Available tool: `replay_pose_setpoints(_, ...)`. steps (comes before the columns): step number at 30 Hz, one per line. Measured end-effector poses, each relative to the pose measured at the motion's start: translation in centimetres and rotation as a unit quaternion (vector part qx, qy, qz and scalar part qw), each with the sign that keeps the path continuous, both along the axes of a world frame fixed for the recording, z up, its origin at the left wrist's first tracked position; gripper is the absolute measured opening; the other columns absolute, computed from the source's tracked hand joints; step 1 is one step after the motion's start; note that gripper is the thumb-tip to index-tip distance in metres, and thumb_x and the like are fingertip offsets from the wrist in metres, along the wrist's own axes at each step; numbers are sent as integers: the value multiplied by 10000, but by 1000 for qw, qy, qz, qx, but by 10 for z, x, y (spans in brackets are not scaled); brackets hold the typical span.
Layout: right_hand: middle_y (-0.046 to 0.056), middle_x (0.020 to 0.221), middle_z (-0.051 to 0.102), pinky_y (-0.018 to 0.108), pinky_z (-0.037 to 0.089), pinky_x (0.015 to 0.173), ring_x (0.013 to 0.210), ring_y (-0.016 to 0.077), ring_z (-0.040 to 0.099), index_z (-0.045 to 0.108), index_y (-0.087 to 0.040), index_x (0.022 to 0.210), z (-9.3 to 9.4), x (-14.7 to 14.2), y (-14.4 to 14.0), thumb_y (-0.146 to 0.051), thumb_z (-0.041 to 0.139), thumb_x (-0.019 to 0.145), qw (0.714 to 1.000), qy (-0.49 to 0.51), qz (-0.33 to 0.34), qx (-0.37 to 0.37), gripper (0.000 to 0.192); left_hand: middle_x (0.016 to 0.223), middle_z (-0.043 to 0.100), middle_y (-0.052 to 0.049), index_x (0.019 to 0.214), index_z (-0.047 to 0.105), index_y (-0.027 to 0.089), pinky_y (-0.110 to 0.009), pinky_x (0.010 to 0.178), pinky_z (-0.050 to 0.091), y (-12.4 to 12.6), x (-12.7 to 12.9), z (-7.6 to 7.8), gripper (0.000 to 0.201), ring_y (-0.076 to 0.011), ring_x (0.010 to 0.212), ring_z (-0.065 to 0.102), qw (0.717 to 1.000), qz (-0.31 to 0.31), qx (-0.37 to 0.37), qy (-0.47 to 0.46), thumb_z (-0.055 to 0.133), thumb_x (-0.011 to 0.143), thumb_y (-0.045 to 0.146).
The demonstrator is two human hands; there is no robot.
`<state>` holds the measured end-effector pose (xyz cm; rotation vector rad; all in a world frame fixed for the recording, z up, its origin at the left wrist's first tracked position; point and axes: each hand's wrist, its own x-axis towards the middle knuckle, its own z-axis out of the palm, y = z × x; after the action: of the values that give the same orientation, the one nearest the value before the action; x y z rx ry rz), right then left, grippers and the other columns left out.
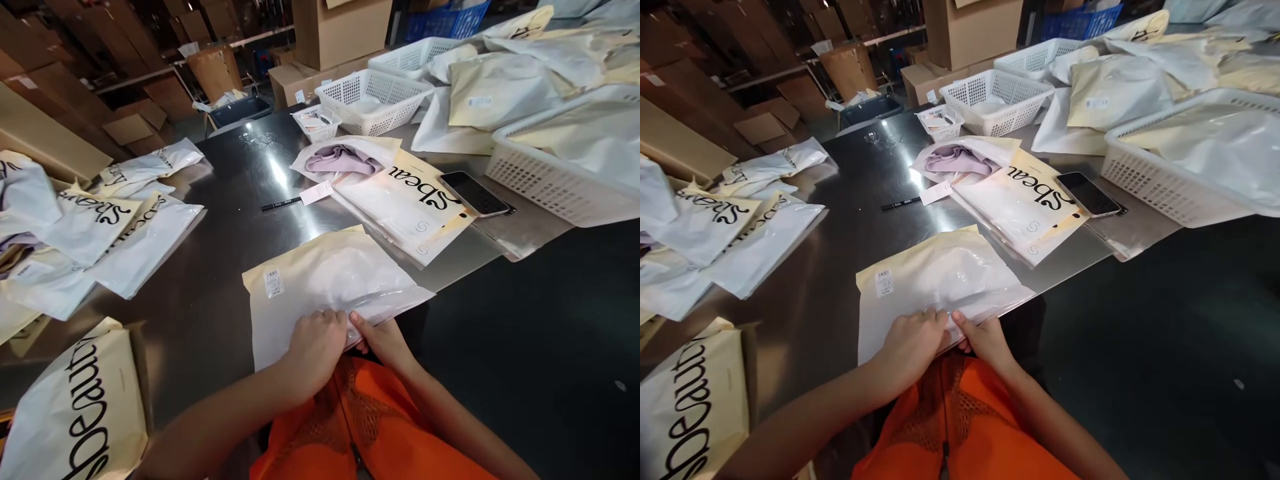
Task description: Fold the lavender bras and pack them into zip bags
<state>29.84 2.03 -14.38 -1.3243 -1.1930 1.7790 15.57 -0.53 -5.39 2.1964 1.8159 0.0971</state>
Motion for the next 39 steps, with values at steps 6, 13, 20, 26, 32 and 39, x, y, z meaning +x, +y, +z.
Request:
replay_pose_setpoints(6,35,484,523,269,410,425,436,139,498,513,-182,575,-1,18,5,-828,581,681,995,-73,59,20,658,632,613,-61,745,625,197,-314,508,268,21,-47,41,176,-200,534,571,999,15,4,36,499,867,191)
replay_pose_setpoints(13,58,763,638,323,518,618,691,205,619,604,-185,934,18,38,0,-454,727,802,771,-400,-179,462,323,684,608,-15,771,545,189,-297,574,239,61,-83,90,375,-167,620,560,983,41,132,117,293,1003,344)
replay_pose_setpoints(20,180,1407,514,494,413,1080,1377,325,409,515,-139,1354,41,-15,33,-47,454,915,619,-314,221,685,453,717,617,-4,789,523,203,-313,548,237,59,-64,77,329,-165,624,569,984,-129,88,89,299,1008,305)
replay_pose_setpoints(26,64,1030,705,290,468,940,1033,169,654,661,-84,1031,35,-72,73,-82,318,966,616,-293,275,677,349,777,631,-17,849,553,210,-309,520,227,48,-70,79,287,-185,656,612,978,-111,72,159,323,1003,287)
replay_pose_setpoints(32,105,1087,714,326,522,918,1038,183,670,655,-131,991,34,-52,70,-73,381,978,633,-248,232,696,281,847,633,-51,917,604,185,-282,504,252,41,-95,73,336,-202,690,649,964,-16,72,254,295,1008,281)
replay_pose_setpoints(39,74,1130,700,372,562,921,1122,215,653,586,-197,803,57,-4,56,-118,675,827,820,4,193,539,121,912,643,-72,951,641,188,-307,526,377,51,-116,48,342,-251,761,676,967,32,66,245,312,991,273)
